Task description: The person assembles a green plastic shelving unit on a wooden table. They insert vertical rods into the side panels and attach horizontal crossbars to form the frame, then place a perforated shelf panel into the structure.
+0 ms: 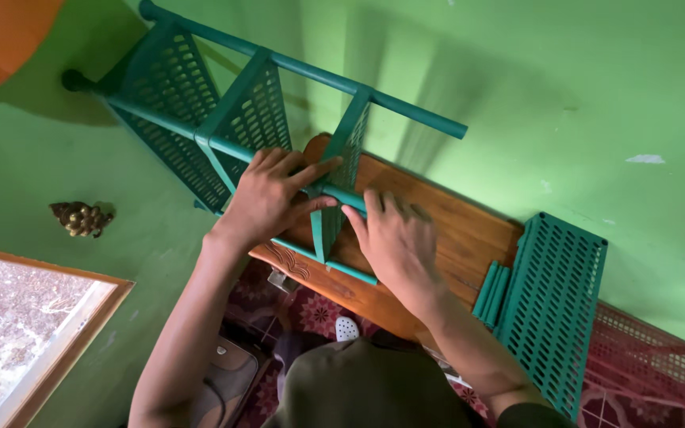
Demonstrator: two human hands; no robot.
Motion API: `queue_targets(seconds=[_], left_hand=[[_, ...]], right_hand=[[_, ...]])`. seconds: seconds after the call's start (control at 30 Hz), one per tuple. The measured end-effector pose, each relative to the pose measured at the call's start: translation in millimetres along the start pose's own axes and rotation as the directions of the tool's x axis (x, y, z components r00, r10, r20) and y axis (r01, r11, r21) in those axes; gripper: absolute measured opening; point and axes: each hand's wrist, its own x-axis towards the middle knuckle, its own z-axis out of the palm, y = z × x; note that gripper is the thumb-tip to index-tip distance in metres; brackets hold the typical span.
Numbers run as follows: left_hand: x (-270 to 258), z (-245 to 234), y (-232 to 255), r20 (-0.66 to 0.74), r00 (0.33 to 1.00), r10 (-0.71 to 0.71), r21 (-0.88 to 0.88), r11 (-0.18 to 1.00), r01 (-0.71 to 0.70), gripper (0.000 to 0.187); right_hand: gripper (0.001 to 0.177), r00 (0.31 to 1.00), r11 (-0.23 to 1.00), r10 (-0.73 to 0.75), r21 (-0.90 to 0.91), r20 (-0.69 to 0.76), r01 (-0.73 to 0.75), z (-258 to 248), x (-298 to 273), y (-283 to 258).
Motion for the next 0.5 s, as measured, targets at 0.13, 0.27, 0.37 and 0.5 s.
queue_targets(seconds=[0.13,0.27,0.37,0.5], left_hand=[[11,-5,-13,0.08,0.989,0.123,-0.051,0.992,-0.119,0.047],[16,-5,-21,0.042,0.982,0.184,-0.093,0.979,-0.179,0.04],[14,-3,-24,0.039,0.985,0.17,-0.108,0.98,-0.165,0.038],[12,-2,-29,0.017,0.986,0.165,-0.141,0.977,-0.161,0.035]], right_hand=[[0.031,0.998,0.998,-0.056,-0.011,-0.001,0.056,3,13,-10],[0.035,0.986,0.999,-0.045,0.004,0.158,0.045,-1,21,-7],[0.038,0.975,0.999,-0.04,0.0,0.218,0.041,-6,25,-5],[0.042,0.955,0.998,-0.06,0.051,0.292,0.048,-15,33,-3]])
